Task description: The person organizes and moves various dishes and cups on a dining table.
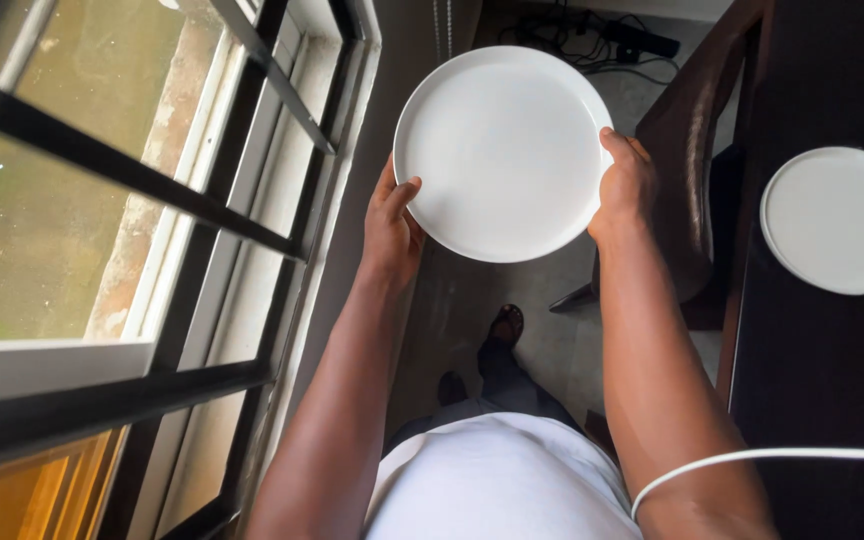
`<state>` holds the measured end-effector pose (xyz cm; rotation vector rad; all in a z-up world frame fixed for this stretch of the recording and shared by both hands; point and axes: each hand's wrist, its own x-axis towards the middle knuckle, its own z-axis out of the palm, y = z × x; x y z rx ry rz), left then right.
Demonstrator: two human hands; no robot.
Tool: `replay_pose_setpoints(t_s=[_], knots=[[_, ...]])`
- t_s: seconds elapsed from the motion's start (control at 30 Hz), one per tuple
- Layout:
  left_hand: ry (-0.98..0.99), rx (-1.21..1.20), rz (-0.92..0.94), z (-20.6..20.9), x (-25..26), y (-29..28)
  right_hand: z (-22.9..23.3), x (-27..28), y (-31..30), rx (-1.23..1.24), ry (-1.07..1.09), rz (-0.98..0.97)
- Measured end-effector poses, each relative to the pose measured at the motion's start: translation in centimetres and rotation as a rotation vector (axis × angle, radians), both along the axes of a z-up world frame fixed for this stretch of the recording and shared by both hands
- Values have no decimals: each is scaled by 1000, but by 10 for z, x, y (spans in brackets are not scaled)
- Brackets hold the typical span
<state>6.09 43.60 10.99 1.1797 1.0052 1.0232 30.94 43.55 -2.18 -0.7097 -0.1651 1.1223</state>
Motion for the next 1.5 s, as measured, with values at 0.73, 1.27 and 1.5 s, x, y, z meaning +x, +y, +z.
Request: replay_pose_setpoints(t_s=[0.73, 1.27, 1.5], knots=[[154, -15, 6, -9, 127, 127, -1, 123, 108, -92, -99, -18], [174, -84, -151, -17, 199, 262, 36, 172, 179, -513, -140, -81], [261, -89, -207, -5, 238, 337, 44, 198, 237, -528, -74, -124]])
